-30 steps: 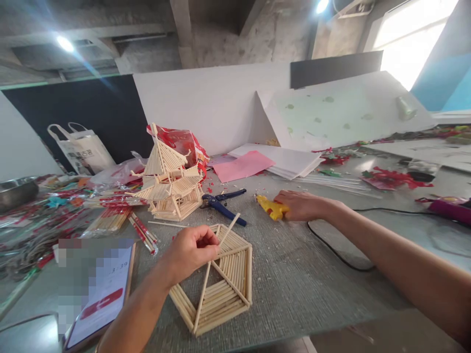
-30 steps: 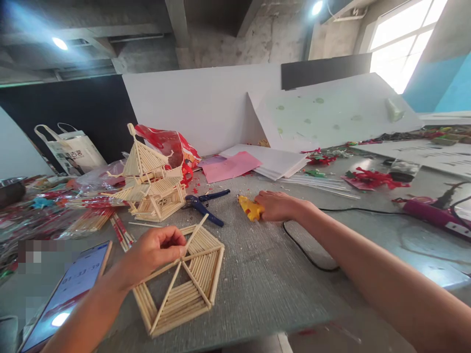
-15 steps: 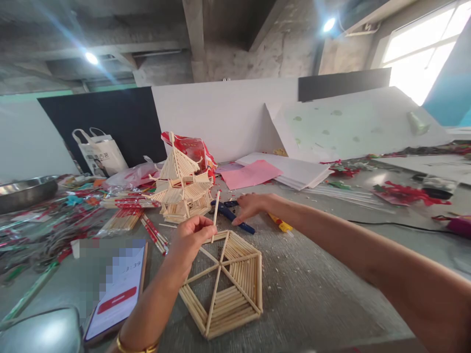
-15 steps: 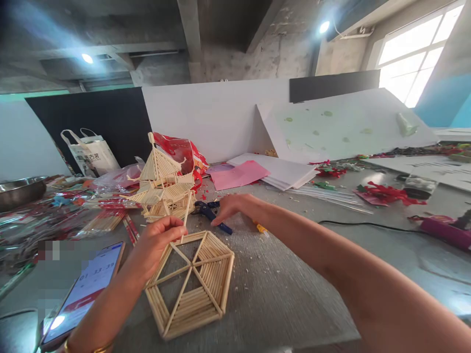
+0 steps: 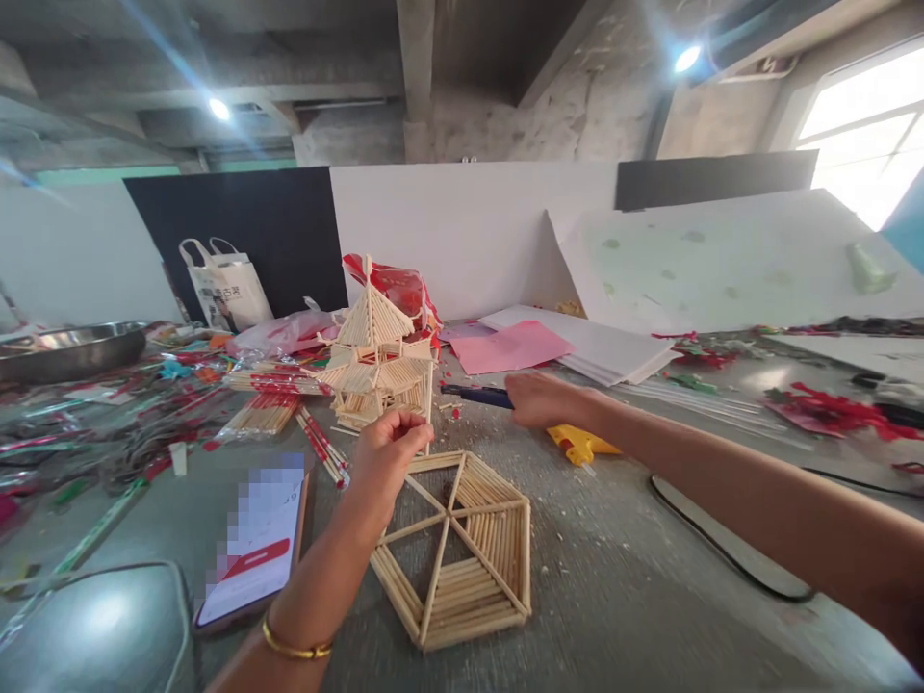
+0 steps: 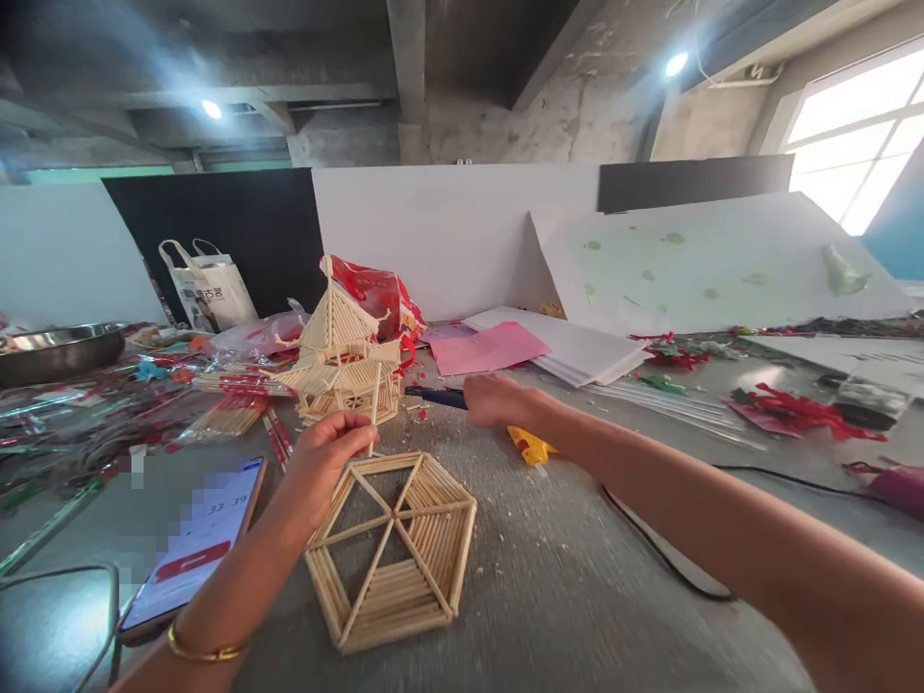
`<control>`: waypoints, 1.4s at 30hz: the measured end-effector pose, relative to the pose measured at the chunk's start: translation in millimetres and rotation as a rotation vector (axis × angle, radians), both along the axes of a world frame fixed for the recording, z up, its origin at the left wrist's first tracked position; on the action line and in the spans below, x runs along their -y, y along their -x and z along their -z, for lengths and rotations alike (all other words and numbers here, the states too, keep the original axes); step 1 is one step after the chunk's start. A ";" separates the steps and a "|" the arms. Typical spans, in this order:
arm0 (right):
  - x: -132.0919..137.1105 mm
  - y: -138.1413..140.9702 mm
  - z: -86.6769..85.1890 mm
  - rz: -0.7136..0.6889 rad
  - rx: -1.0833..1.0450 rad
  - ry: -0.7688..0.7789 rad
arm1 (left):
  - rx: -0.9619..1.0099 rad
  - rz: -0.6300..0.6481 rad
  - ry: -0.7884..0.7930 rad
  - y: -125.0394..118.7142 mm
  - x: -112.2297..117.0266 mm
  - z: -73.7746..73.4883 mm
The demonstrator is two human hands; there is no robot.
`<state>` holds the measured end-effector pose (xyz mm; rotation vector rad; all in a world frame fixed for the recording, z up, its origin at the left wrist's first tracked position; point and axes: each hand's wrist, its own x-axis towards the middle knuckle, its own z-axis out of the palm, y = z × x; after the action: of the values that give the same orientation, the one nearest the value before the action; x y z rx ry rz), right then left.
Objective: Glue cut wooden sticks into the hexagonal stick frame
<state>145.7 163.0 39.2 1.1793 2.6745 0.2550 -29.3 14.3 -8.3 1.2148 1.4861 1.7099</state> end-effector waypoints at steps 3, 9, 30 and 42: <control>21.2 -33.3 -4.3 0.021 -0.094 0.083 | -0.098 -0.039 -0.021 -1.5 -0.8 2.2; 64.9 -71.7 -12.5 -0.005 -0.251 0.159 | -0.181 -0.116 -0.045 5.8 -1.4 1.8; 93.9 -51.6 4.4 0.026 -0.334 0.305 | -0.532 -0.175 0.001 1.7 -0.9 8.6; 96.3 -41.9 5.1 0.024 -0.315 0.318 | -0.687 -0.235 -0.020 -0.3 -1.6 12.1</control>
<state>187.5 66.6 34.1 1.2308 2.8141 -0.3780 -29.0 15.9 -20.4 1.8146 2.0712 1.5154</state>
